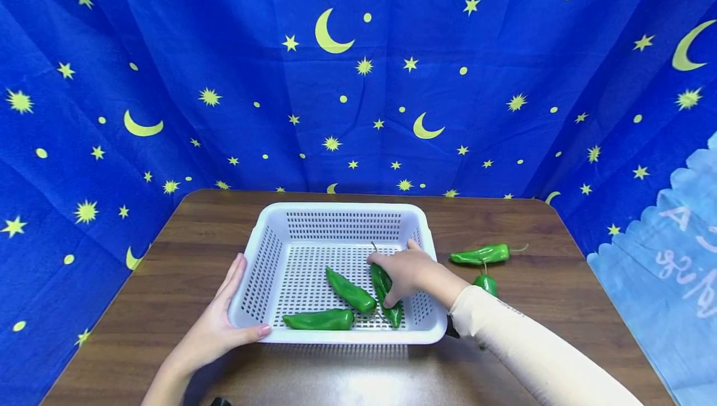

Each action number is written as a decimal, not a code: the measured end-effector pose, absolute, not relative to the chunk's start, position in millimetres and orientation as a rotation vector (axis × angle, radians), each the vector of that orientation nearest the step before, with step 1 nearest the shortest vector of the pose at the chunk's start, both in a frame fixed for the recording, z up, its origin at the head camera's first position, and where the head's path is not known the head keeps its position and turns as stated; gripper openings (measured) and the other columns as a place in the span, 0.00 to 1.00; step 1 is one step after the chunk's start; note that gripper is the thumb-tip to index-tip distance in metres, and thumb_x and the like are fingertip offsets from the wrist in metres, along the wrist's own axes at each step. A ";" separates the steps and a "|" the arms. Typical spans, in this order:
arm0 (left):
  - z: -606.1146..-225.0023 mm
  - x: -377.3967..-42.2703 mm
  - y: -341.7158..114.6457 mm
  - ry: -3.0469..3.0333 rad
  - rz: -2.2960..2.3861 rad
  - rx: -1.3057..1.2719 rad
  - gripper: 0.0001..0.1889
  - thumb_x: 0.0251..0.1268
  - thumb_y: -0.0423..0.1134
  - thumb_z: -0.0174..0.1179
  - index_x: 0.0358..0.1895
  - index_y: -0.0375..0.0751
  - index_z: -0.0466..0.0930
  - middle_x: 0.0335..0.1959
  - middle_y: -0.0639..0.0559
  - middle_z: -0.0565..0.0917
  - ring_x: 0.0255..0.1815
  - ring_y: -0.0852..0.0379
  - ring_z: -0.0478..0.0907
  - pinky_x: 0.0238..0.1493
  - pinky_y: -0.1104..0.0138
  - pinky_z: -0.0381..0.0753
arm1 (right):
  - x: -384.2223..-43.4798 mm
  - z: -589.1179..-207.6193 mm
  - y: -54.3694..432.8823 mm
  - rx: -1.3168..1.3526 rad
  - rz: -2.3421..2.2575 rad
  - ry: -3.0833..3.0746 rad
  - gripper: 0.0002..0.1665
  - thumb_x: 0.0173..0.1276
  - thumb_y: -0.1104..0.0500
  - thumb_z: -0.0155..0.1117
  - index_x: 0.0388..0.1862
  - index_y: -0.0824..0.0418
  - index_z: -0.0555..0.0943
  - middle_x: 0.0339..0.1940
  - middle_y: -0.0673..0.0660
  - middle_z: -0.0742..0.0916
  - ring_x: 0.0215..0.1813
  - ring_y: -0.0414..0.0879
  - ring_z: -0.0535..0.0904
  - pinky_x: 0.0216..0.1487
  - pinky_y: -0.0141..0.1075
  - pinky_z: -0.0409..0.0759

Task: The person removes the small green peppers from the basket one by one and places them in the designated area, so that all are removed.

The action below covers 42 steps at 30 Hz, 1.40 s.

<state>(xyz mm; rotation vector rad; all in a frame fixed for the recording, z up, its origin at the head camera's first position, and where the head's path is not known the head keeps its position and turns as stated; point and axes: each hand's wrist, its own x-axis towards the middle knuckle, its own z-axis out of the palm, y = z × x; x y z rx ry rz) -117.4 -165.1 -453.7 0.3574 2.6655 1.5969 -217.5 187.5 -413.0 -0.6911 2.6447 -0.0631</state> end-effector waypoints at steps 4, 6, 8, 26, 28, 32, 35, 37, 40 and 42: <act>-455.0 -116.5 -164.5 2.663 1.598 0.363 0.69 0.40 0.42 0.81 0.81 0.46 0.35 0.83 0.47 0.32 0.80 0.29 0.36 0.72 0.31 0.45 | -215.7 -414.4 187.9 -0.658 -0.105 2.627 0.52 0.46 0.46 0.81 0.71 0.40 0.67 0.46 0.49 0.88 0.53 0.48 0.82 0.79 0.61 0.47; -455.3 -115.8 -163.8 2.667 1.595 0.366 0.69 0.39 0.42 0.81 0.81 0.45 0.36 0.83 0.46 0.32 0.80 0.29 0.36 0.72 0.31 0.45 | -215.2 -414.2 188.8 -0.653 -0.135 2.620 0.52 0.47 0.49 0.81 0.71 0.39 0.67 0.47 0.49 0.88 0.53 0.46 0.82 0.78 0.61 0.48; -455.5 -114.9 -163.1 2.667 1.595 0.365 0.69 0.39 0.42 0.81 0.81 0.44 0.36 0.83 0.46 0.32 0.80 0.29 0.36 0.72 0.31 0.45 | -215.2 -413.9 190.8 -0.665 -0.191 2.621 0.51 0.48 0.50 0.81 0.71 0.40 0.67 0.49 0.47 0.88 0.52 0.44 0.81 0.76 0.60 0.53; -454.8 -116.4 -164.6 2.673 1.560 0.308 0.70 0.41 0.45 0.81 0.81 0.46 0.34 0.83 0.47 0.30 0.81 0.31 0.35 0.73 0.31 0.44 | -227.9 -364.9 252.8 -0.827 -1.053 2.466 0.53 0.55 0.54 0.79 0.75 0.43 0.59 0.51 0.55 0.83 0.48 0.50 0.80 0.38 0.35 0.77; -454.4 -116.6 -164.9 2.675 1.553 0.300 0.69 0.41 0.46 0.81 0.81 0.46 0.34 0.83 0.47 0.30 0.81 0.31 0.35 0.73 0.31 0.43 | -227.5 -363.3 264.2 -0.827 -1.101 2.454 0.53 0.55 0.56 0.79 0.75 0.45 0.58 0.53 0.55 0.83 0.50 0.50 0.81 0.42 0.35 0.80; -454.3 -117.6 -165.0 2.678 1.547 0.307 0.69 0.42 0.45 0.80 0.81 0.46 0.34 0.83 0.47 0.31 0.81 0.30 0.35 0.73 0.31 0.43 | -223.7 -362.5 292.6 -0.820 -1.156 2.475 0.53 0.56 0.58 0.78 0.76 0.49 0.58 0.55 0.55 0.83 0.53 0.46 0.82 0.54 0.36 0.81; -454.3 -118.4 -164.7 2.678 1.542 0.311 0.69 0.43 0.45 0.80 0.81 0.47 0.34 0.83 0.48 0.31 0.81 0.31 0.35 0.73 0.31 0.44 | -218.4 -363.7 317.7 -0.791 -1.154 2.526 0.53 0.57 0.58 0.77 0.76 0.51 0.57 0.51 0.56 0.84 0.48 0.43 0.83 0.48 0.34 0.82; -454.2 -118.9 -164.5 2.675 1.543 0.311 0.68 0.43 0.44 0.80 0.81 0.47 0.34 0.83 0.48 0.31 0.81 0.31 0.35 0.73 0.31 0.44 | -213.6 -365.8 335.1 -0.754 -1.167 2.530 0.52 0.58 0.60 0.76 0.76 0.53 0.56 0.48 0.59 0.85 0.46 0.43 0.83 0.42 0.34 0.83; -453.5 -119.3 -163.9 2.673 1.542 0.312 0.68 0.43 0.44 0.80 0.81 0.48 0.34 0.83 0.48 0.31 0.81 0.31 0.35 0.73 0.31 0.44 | -205.4 -372.8 361.8 -0.694 -1.230 2.476 0.52 0.60 0.63 0.73 0.77 0.56 0.53 0.50 0.64 0.83 0.45 0.45 0.85 0.40 0.37 0.86; -453.2 -119.5 -163.6 2.676 1.539 0.316 0.68 0.43 0.44 0.80 0.81 0.48 0.34 0.83 0.49 0.31 0.81 0.31 0.35 0.73 0.31 0.44 | -199.1 -378.4 378.7 -0.667 -1.245 2.465 0.52 0.61 0.65 0.72 0.77 0.57 0.52 0.49 0.65 0.84 0.42 0.44 0.85 0.37 0.37 0.86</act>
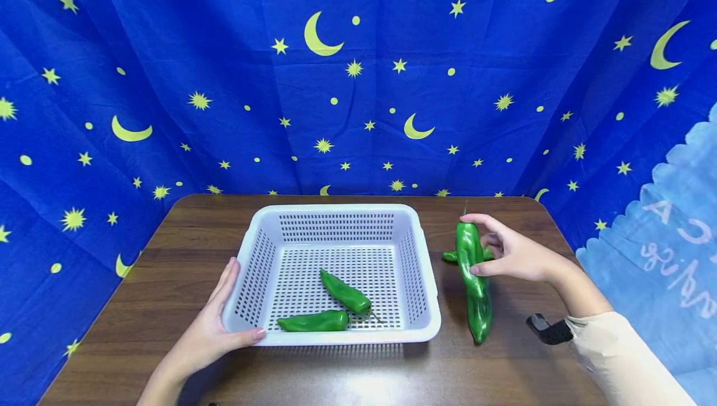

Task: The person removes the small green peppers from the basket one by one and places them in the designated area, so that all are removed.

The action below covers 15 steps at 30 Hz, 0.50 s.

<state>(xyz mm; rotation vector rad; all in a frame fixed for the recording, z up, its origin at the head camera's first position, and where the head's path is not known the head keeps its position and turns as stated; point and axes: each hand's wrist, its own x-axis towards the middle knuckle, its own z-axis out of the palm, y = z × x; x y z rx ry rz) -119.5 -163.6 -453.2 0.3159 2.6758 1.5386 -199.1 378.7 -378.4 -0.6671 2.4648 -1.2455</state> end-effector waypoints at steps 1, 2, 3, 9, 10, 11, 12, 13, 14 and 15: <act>-452.9 -119.3 -163.7 2.673 1.540 0.315 0.68 0.43 0.44 0.80 0.81 0.48 0.34 0.83 0.49 0.31 0.81 0.31 0.35 0.73 0.31 0.44 | -196.5 -381.9 386.7 -0.656 -1.260 2.450 0.52 0.62 0.66 0.71 0.77 0.58 0.52 0.48 0.66 0.84 0.41 0.45 0.85 0.37 0.37 0.86; -452.4 -119.2 -163.5 2.671 1.540 0.310 0.68 0.43 0.44 0.80 0.81 0.48 0.34 0.83 0.49 0.31 0.81 0.31 0.35 0.73 0.31 0.44 | -194.0 -385.5 394.6 -0.645 -1.267 2.442 0.51 0.62 0.67 0.70 0.78 0.57 0.51 0.48 0.65 0.84 0.40 0.45 0.85 0.36 0.37 0.86; -452.0 -119.0 -163.3 2.670 1.539 0.307 0.68 0.44 0.44 0.80 0.81 0.48 0.34 0.83 0.50 0.31 0.81 0.31 0.35 0.72 0.30 0.44 | -192.0 -389.5 402.2 -0.653 -1.270 2.442 0.51 0.63 0.67 0.69 0.77 0.58 0.52 0.47 0.64 0.85 0.39 0.45 0.85 0.35 0.37 0.85; -449.5 -118.7 -161.8 2.657 1.529 0.278 0.67 0.46 0.44 0.79 0.81 0.51 0.33 0.83 0.51 0.30 0.81 0.31 0.35 0.72 0.30 0.44 | -183.5 -410.8 437.7 -0.655 -1.345 2.333 0.48 0.65 0.72 0.63 0.78 0.58 0.50 0.45 0.60 0.85 0.42 0.44 0.86 0.38 0.38 0.86; -449.4 -118.6 -161.8 2.656 1.527 0.275 0.67 0.46 0.44 0.79 0.81 0.51 0.33 0.83 0.50 0.30 0.81 0.31 0.35 0.72 0.30 0.44 | -182.7 -414.0 441.5 -0.647 -1.354 2.311 0.48 0.66 0.72 0.62 0.78 0.56 0.50 0.45 0.59 0.85 0.43 0.44 0.86 0.39 0.37 0.86; -449.3 -118.5 -161.8 2.657 1.525 0.272 0.67 0.46 0.44 0.79 0.81 0.51 0.33 0.83 0.50 0.30 0.81 0.31 0.35 0.72 0.30 0.44 | -182.1 -417.6 444.9 -0.646 -1.361 2.294 0.48 0.66 0.72 0.61 0.78 0.56 0.50 0.45 0.59 0.85 0.44 0.44 0.86 0.40 0.37 0.86; -449.3 -118.5 -161.8 2.657 1.527 0.271 0.67 0.45 0.44 0.79 0.81 0.50 0.33 0.83 0.50 0.30 0.81 0.31 0.35 0.72 0.30 0.44 | -181.6 -421.0 447.8 -0.638 -1.362 2.282 0.48 0.66 0.73 0.61 0.78 0.55 0.49 0.45 0.59 0.86 0.44 0.44 0.86 0.41 0.37 0.86; -449.5 -118.5 -161.7 2.659 1.527 0.270 0.67 0.45 0.44 0.79 0.81 0.50 0.33 0.83 0.50 0.30 0.81 0.30 0.35 0.72 0.30 0.44 | -181.0 -424.5 450.3 -0.630 -1.361 2.275 0.47 0.66 0.73 0.61 0.78 0.55 0.50 0.45 0.58 0.86 0.45 0.44 0.86 0.41 0.36 0.86; -449.7 -118.6 -161.5 2.658 1.527 0.268 0.67 0.45 0.44 0.79 0.81 0.50 0.33 0.83 0.50 0.30 0.81 0.30 0.35 0.72 0.30 0.44 | -180.2 -427.6 452.4 -0.625 -1.351 2.276 0.48 0.67 0.72 0.61 0.78 0.54 0.50 0.47 0.56 0.85 0.45 0.43 0.86 0.41 0.36 0.86; -449.9 -118.7 -161.4 2.658 1.529 0.267 0.67 0.45 0.44 0.79 0.81 0.50 0.33 0.83 0.50 0.31 0.81 0.30 0.36 0.72 0.31 0.45 | -179.4 -430.6 454.2 -0.618 -1.349 2.264 0.48 0.67 0.72 0.61 0.78 0.54 0.49 0.48 0.55 0.85 0.45 0.43 0.86 0.42 0.35 0.85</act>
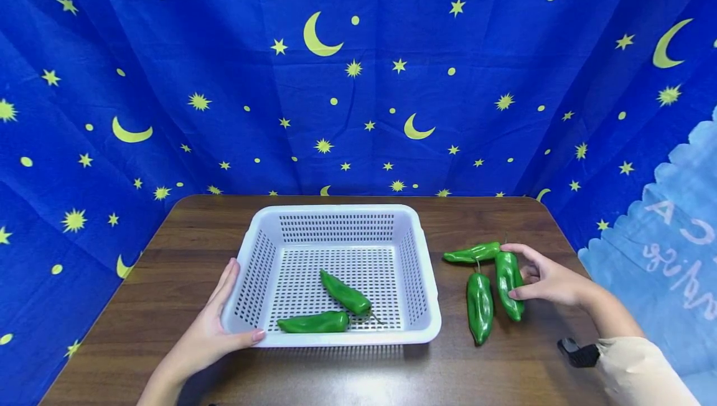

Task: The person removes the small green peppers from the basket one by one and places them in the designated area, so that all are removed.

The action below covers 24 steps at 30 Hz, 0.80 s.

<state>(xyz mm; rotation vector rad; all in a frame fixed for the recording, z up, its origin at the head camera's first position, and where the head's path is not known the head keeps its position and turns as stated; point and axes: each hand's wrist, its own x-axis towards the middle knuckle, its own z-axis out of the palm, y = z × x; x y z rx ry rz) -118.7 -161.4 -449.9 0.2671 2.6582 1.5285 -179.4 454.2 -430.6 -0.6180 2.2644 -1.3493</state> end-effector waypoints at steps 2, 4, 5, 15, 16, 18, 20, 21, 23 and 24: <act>-450.7 -118.7 -161.3 2.660 1.533 0.269 0.67 0.45 0.44 0.79 0.81 0.50 0.33 0.83 0.50 0.31 0.81 0.30 0.36 0.72 0.31 0.45 | -178.6 -436.1 456.9 -0.577 -1.324 2.257 0.48 0.67 0.71 0.62 0.78 0.50 0.50 0.42 0.52 0.84 0.40 0.39 0.84 0.38 0.35 0.84; -451.1 -118.5 -161.1 2.664 1.530 0.270 0.67 0.45 0.44 0.79 0.81 0.50 0.34 0.83 0.50 0.31 0.81 0.30 0.36 0.72 0.31 0.45 | -178.0 -440.9 458.8 -0.548 -1.304 2.244 0.48 0.67 0.69 0.62 0.77 0.45 0.52 0.38 0.50 0.83 0.36 0.35 0.80 0.34 0.34 0.82; -451.2 -118.3 -161.0 2.666 1.527 0.271 0.68 0.44 0.45 0.79 0.81 0.50 0.34 0.83 0.50 0.31 0.81 0.31 0.36 0.72 0.31 0.45 | -178.0 -443.0 459.5 -0.534 -1.292 2.234 0.47 0.67 0.69 0.63 0.76 0.41 0.52 0.36 0.50 0.83 0.35 0.35 0.78 0.32 0.34 0.81; -448.4 -117.4 -161.0 2.675 1.502 0.278 0.67 0.45 0.45 0.79 0.81 0.50 0.33 0.83 0.49 0.31 0.81 0.30 0.35 0.72 0.30 0.44 | -180.4 -454.5 458.6 -0.433 -1.251 2.191 0.46 0.68 0.65 0.64 0.77 0.43 0.53 0.48 0.63 0.82 0.43 0.42 0.83 0.41 0.35 0.84; -448.4 -117.7 -161.0 2.672 1.506 0.277 0.67 0.45 0.45 0.79 0.81 0.50 0.33 0.83 0.49 0.31 0.81 0.30 0.35 0.72 0.30 0.44 | -181.1 -454.7 457.8 -0.422 -1.240 2.197 0.47 0.68 0.65 0.64 0.77 0.45 0.52 0.48 0.63 0.82 0.44 0.42 0.83 0.41 0.35 0.84; -448.8 -118.2 -161.2 2.666 1.512 0.269 0.67 0.46 0.45 0.79 0.81 0.50 0.33 0.83 0.49 0.30 0.81 0.31 0.35 0.72 0.30 0.44 | -182.1 -454.9 455.9 -0.410 -1.216 2.213 0.48 0.67 0.64 0.65 0.78 0.50 0.50 0.47 0.64 0.82 0.43 0.41 0.83 0.40 0.35 0.84; -449.3 -118.4 -161.3 2.663 1.518 0.269 0.67 0.45 0.45 0.79 0.81 0.50 0.33 0.83 0.49 0.31 0.81 0.31 0.35 0.72 0.31 0.44 | -183.0 -454.6 454.6 -0.398 -1.191 2.231 0.49 0.67 0.62 0.65 0.79 0.52 0.50 0.45 0.62 0.83 0.42 0.41 0.83 0.39 0.34 0.83; -449.8 -118.4 -161.5 2.661 1.522 0.273 0.68 0.45 0.45 0.79 0.81 0.49 0.33 0.83 0.49 0.30 0.81 0.31 0.35 0.72 0.31 0.44 | -183.3 -454.3 454.3 -0.400 -1.175 2.251 0.49 0.67 0.62 0.66 0.79 0.53 0.50 0.42 0.60 0.83 0.40 0.39 0.82 0.37 0.34 0.83; -450.3 -118.1 -162.2 2.662 1.525 0.282 0.68 0.44 0.45 0.79 0.81 0.49 0.33 0.83 0.48 0.30 0.81 0.30 0.35 0.72 0.31 0.44 | -183.9 -451.7 454.2 -0.394 -1.137 2.299 0.49 0.67 0.61 0.67 0.79 0.55 0.50 0.36 0.57 0.82 0.36 0.38 0.80 0.33 0.33 0.81; -450.4 -117.9 -162.5 2.662 1.529 0.284 0.68 0.44 0.44 0.80 0.81 0.48 0.33 0.83 0.48 0.30 0.81 0.30 0.35 0.72 0.31 0.44 | -184.1 -449.8 454.4 -0.401 -1.104 2.341 0.50 0.67 0.60 0.67 0.79 0.57 0.49 0.34 0.56 0.82 0.34 0.37 0.80 0.32 0.33 0.80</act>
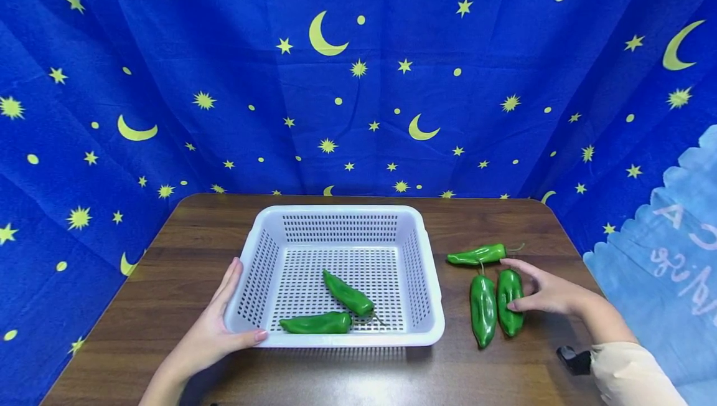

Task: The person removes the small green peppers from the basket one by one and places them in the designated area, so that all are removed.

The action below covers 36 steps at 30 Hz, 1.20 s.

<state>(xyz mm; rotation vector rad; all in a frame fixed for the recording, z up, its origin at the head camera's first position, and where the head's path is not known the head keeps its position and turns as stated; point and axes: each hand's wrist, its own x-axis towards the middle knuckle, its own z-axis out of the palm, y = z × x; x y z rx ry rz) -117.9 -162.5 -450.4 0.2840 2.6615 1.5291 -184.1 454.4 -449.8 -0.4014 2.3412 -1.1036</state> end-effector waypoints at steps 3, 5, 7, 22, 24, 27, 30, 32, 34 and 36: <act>-450.5 -117.2 -162.7 2.660 1.536 0.296 0.69 0.43 0.44 0.80 0.81 0.48 0.33 0.83 0.48 0.30 0.80 0.29 0.35 0.72 0.31 0.45 | -184.7 -440.9 455.3 -0.398 -0.974 2.494 0.51 0.66 0.57 0.68 0.79 0.63 0.48 0.32 0.54 0.81 0.33 0.35 0.77 0.30 0.32 0.76; -449.8 -116.9 -162.6 2.664 1.536 0.303 0.68 0.43 0.44 0.80 0.81 0.48 0.33 0.83 0.47 0.30 0.80 0.29 0.35 0.72 0.31 0.45 | -186.2 -432.5 454.3 -0.399 -0.882 2.608 0.52 0.66 0.54 0.69 0.78 0.65 0.49 0.36 0.56 0.83 0.36 0.34 0.77 0.32 0.31 0.76; -449.2 -116.4 -162.5 2.667 1.536 0.311 0.69 0.43 0.44 0.80 0.81 0.48 0.33 0.83 0.46 0.30 0.80 0.28 0.36 0.71 0.31 0.46 | -189.0 -422.8 451.6 -0.400 -0.810 2.705 0.53 0.65 0.52 0.70 0.78 0.64 0.50 0.39 0.57 0.83 0.38 0.32 0.77 0.34 0.31 0.75; -451.6 -116.9 -162.3 2.664 1.589 0.341 0.69 0.41 0.42 0.81 0.81 0.47 0.35 0.83 0.47 0.32 0.80 0.28 0.37 0.71 0.31 0.48 | -237.4 -353.9 335.4 -0.691 -0.975 2.657 0.51 0.61 0.52 0.74 0.78 0.45 0.56 0.45 0.58 0.85 0.25 0.44 0.71 0.24 0.33 0.71; -451.5 -116.9 -162.1 2.660 1.591 0.334 0.68 0.41 0.43 0.81 0.81 0.47 0.36 0.83 0.48 0.32 0.80 0.29 0.37 0.71 0.31 0.48 | -244.3 -349.2 313.1 -0.741 -0.967 2.610 0.51 0.60 0.51 0.75 0.77 0.43 0.57 0.46 0.59 0.85 0.26 0.44 0.71 0.25 0.33 0.71; -450.3 -116.9 -161.4 2.661 1.579 0.320 0.68 0.41 0.44 0.81 0.81 0.48 0.36 0.83 0.49 0.32 0.81 0.30 0.36 0.72 0.30 0.46 | -252.9 -344.2 280.7 -0.788 -0.943 2.523 0.51 0.60 0.51 0.75 0.76 0.41 0.58 0.48 0.59 0.85 0.29 0.48 0.72 0.28 0.33 0.71; -449.2 -117.1 -161.3 2.656 1.575 0.315 0.68 0.41 0.44 0.81 0.81 0.48 0.36 0.83 0.49 0.32 0.81 0.30 0.36 0.71 0.30 0.44 | -259.0 -340.8 252.2 -0.825 -0.901 2.444 0.50 0.60 0.51 0.75 0.76 0.40 0.58 0.49 0.57 0.85 0.36 0.52 0.74 0.36 0.36 0.72; -449.0 -117.4 -161.8 2.652 1.573 0.309 0.68 0.42 0.45 0.81 0.81 0.49 0.36 0.83 0.49 0.32 0.81 0.30 0.36 0.71 0.29 0.44 | -262.6 -340.6 236.6 -0.864 -0.873 2.400 0.49 0.60 0.51 0.74 0.76 0.40 0.58 0.49 0.54 0.84 0.39 0.52 0.75 0.40 0.38 0.73; -449.6 -117.7 -162.4 2.650 1.574 0.307 0.68 0.42 0.45 0.80 0.81 0.49 0.35 0.83 0.50 0.32 0.81 0.30 0.36 0.71 0.29 0.44 | -265.4 -340.9 223.0 -0.904 -0.856 2.354 0.49 0.60 0.51 0.74 0.76 0.40 0.59 0.49 0.53 0.84 0.41 0.52 0.76 0.42 0.40 0.74; -450.5 -117.9 -162.8 2.646 1.579 0.299 0.68 0.42 0.45 0.80 0.81 0.49 0.35 0.83 0.50 0.32 0.81 0.30 0.36 0.71 0.30 0.45 | -268.3 -343.2 211.8 -0.931 -0.832 2.319 0.49 0.60 0.51 0.74 0.76 0.39 0.59 0.49 0.53 0.84 0.41 0.51 0.76 0.42 0.39 0.74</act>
